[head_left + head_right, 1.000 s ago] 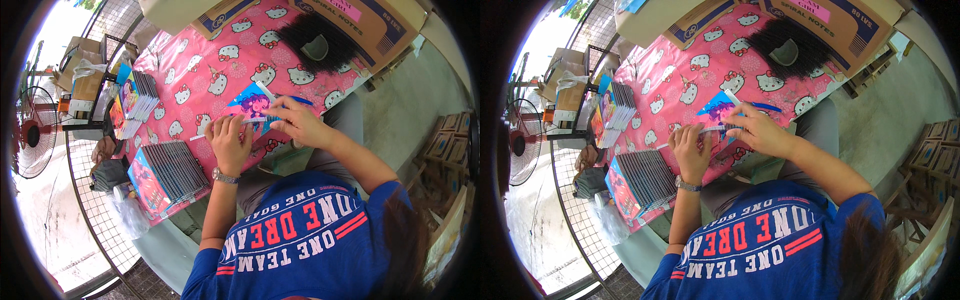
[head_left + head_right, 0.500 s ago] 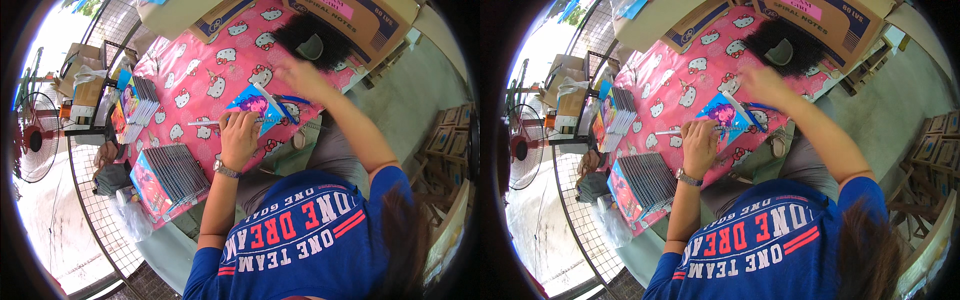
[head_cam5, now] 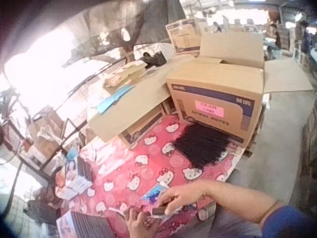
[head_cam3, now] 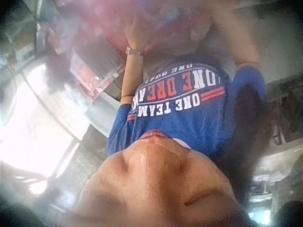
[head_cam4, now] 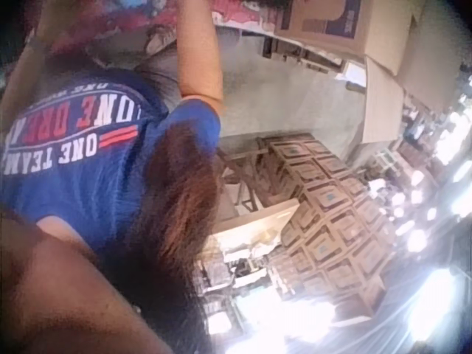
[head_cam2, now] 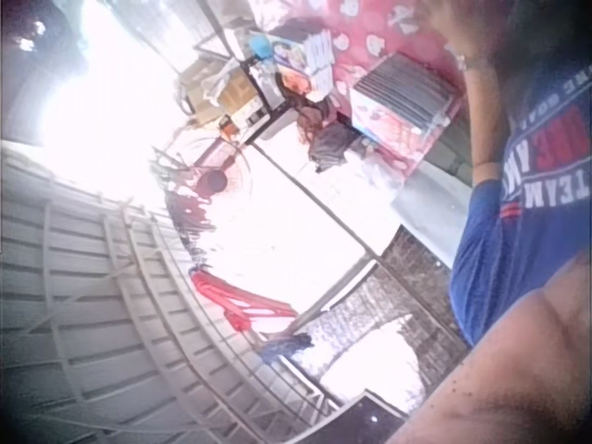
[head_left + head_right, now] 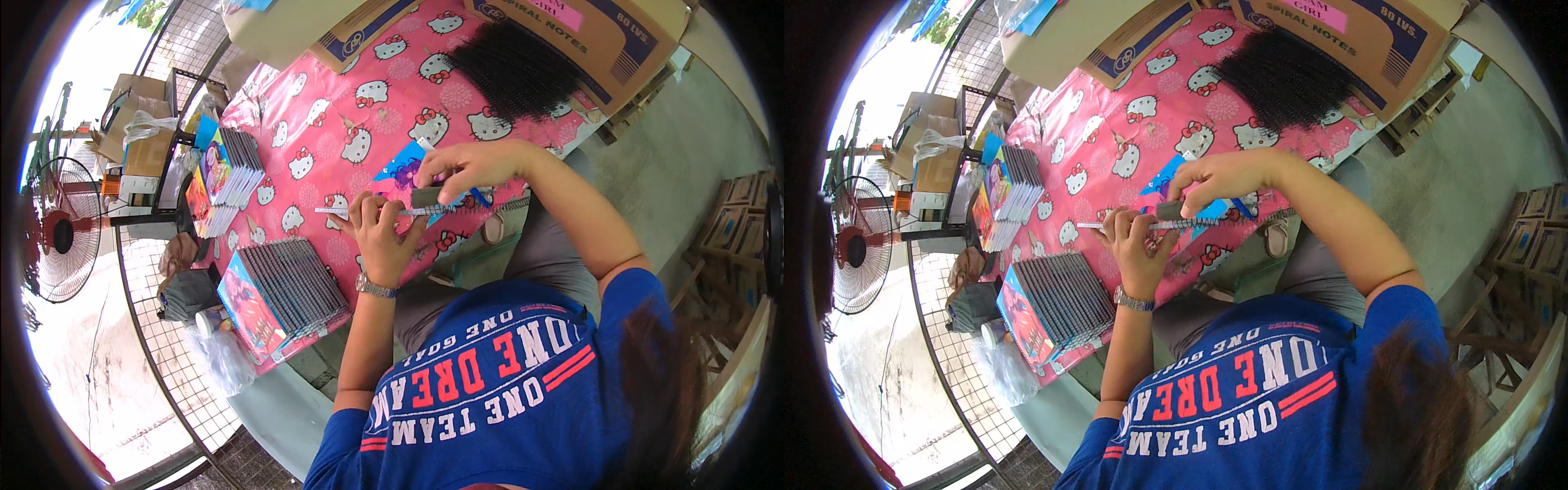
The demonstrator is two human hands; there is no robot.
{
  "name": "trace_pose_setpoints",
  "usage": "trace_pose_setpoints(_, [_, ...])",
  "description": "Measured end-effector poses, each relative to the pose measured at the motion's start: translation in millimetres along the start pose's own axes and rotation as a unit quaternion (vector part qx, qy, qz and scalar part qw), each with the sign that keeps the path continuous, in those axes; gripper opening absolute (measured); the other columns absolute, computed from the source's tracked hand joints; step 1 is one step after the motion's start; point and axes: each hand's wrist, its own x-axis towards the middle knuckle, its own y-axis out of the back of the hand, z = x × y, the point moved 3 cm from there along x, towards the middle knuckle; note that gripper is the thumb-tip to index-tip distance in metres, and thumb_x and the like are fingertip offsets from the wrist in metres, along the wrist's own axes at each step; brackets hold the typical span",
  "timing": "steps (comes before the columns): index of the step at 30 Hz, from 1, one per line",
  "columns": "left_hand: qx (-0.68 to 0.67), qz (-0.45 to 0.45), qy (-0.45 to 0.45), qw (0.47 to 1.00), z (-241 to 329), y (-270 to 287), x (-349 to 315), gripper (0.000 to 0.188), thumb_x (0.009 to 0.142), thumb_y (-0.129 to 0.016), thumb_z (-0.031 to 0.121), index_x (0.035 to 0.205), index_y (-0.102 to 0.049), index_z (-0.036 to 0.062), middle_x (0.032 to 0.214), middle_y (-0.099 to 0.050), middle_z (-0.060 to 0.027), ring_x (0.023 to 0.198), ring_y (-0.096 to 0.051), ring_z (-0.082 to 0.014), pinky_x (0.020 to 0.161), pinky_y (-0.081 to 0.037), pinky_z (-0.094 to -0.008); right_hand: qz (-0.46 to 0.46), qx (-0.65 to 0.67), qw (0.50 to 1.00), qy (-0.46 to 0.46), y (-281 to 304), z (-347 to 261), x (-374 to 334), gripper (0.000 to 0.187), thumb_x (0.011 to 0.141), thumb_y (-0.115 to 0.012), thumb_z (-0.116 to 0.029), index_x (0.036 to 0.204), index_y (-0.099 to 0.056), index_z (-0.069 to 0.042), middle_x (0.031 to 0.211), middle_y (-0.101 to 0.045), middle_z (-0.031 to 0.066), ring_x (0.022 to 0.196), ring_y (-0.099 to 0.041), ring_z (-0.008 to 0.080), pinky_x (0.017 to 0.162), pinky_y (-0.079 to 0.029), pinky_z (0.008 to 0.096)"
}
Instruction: The person prepares notebooks by using a plastic strip to thread a spiral wire through the holes of a stack of pages and covers, repeating this process for multiple notebooks.
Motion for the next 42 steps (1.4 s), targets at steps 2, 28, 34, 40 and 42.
trace_pose_setpoints(2, [0.003, -0.002, -0.016, 1.0, 4.9, 2.3, 5.2, 0.039, 0.065, -0.085, 0.03, 0.091, -0.064, 0.0114, 0.098, -0.056, -0.0055, 0.109, -0.049, -0.0315, 0.102, -0.026, -0.056, 0.033, -0.003, 0.999, -0.042, -1.0, 11.0, -1.0, 0.046, 0.083, -0.071, -0.036, 0.117, -0.068, -0.006, 0.117, -0.056, 0.0079, 0.111, -0.053, 0.02, 0.099, -0.04, 0.0363])
trace_pose_setpoints(28, [-0.067, -0.037, 0.03, 0.997, -11.6, 4.6, -4.2, 0.054, 0.064, -0.085, 0.034, 0.106, -0.059, 0.0114, 0.111, -0.059, -0.0048, 0.119, -0.05, -0.0279, 0.111, -0.004, -0.0694, 0.002, -0.006, 0.999, 0.039, -12.0, -6.7, 18.1, 0.044, 0.084, -0.072, -0.039, 0.113, -0.068, -0.006, 0.112, -0.055, 0.009, 0.1, -0.058, 0.0184, 0.088, -0.046, 0.0314])
trace_pose_setpoints(34, [-0.015, 0.006, 0.036, 0.999, -23.4, 16.8, 5.5, 0.048, 0.054, -0.089, 0.024, 0.092, -0.064, 0.0076, 0.1, -0.06, -0.0085, 0.102, -0.054, -0.0309, 0.097, -0.036, -0.0481, 0.029, 0.035, 0.999, 0.014, -11.7, 2.4, 32.1, 0.043, 0.081, -0.075, -0.034, 0.114, -0.067, -0.007, 0.112, -0.054, 0.0042, 0.104, -0.05, 0.0168, 0.092, -0.041, 0.0321])
trace_pose_setpoints(40, [-0.039, -0.005, 0.025, 0.999, -37.0, 13.5, 6.9, 0.048, 0.054, -0.09, 0.033, 0.089, -0.065, 0.0116, 0.095, -0.06, -0.0025, 0.1, -0.052, -0.0271, 0.09, -0.036, -0.0445, -0.023, 0.149, 0.989, 0.008, -16.8, 4.5, 44.3, 0.043, 0.086, -0.069, -0.03, 0.122, -0.063, -0.007, 0.107, -0.059, 0.0026, 0.1, -0.055, 0.0121, 0.088, -0.044, 0.0281])
trace_pose_setpoints(42, [-0.035, 0.006, 0.021, 0.999, -34.3, 15.0, 7.7, 0.049, 0.054, -0.09, 0.033, 0.09, -0.065, 0.0124, 0.095, -0.06, -0.0017, 0.099, -0.053, -0.0258, 0.09, -0.036, -0.044, -0.016, 0.106, 0.994, 0.005, -16.9, 4.5, 44.7, 0.047, 0.087, -0.068, -0.033, 0.125, -0.06, -0.006, 0.105, -0.062, 0.0021, 0.098, -0.057, 0.0105, 0.087, -0.045, 0.026])
